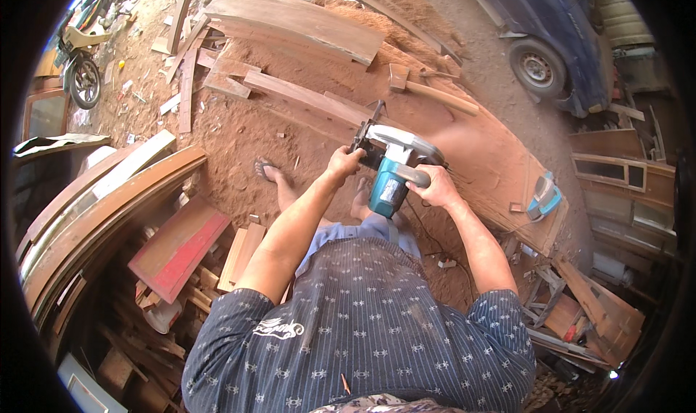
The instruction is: The person uses a circular saw to cut a long wooden plank into smaller pieces. They then use a hand plane to smooth the edges of the cut wood. The person stacks the finished pieces on the ground.
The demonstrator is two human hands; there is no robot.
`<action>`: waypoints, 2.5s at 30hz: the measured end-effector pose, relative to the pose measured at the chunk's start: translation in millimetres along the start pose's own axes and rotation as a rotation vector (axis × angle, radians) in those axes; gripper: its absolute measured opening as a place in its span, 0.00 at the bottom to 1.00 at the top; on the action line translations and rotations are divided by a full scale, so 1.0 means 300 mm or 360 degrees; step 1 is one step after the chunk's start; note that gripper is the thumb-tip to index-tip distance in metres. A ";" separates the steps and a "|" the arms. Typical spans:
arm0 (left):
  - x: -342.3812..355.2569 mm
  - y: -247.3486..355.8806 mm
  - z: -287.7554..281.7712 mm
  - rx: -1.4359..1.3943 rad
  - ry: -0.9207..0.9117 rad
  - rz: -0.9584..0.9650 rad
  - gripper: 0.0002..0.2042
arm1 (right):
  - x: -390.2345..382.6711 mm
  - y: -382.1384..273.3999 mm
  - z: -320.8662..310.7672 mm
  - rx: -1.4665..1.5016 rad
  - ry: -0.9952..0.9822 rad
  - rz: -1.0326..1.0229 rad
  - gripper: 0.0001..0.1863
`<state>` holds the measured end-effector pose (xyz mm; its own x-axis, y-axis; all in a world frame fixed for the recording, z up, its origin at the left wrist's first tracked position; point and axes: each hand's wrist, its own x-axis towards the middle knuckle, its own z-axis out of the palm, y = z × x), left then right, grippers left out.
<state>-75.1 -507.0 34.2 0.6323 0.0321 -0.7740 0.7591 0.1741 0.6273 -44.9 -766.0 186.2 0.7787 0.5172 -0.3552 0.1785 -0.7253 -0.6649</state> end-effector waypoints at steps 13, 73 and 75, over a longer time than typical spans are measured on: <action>0.009 0.042 -0.136 0.0104 0.0092 -0.0023 0.23 | 0.106 -0.078 0.060 -0.0060 -0.0021 -0.0046 0.16; 0.094 0.245 -0.820 -0.0028 0.0148 0.0069 0.16 | 0.584 -0.546 0.349 0.0027 -0.0010 -0.0123 0.15; 0.113 0.233 -0.848 -0.0035 0.0141 0.0081 0.16 | 0.601 -0.568 0.355 0.0034 -0.0026 -0.0124 0.15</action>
<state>-40.1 -243.3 30.2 0.6533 0.1280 -0.7462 0.7219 0.1917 0.6649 1.0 -500.8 165.5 0.7528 0.5793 -0.3125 0.2251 -0.6727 -0.7048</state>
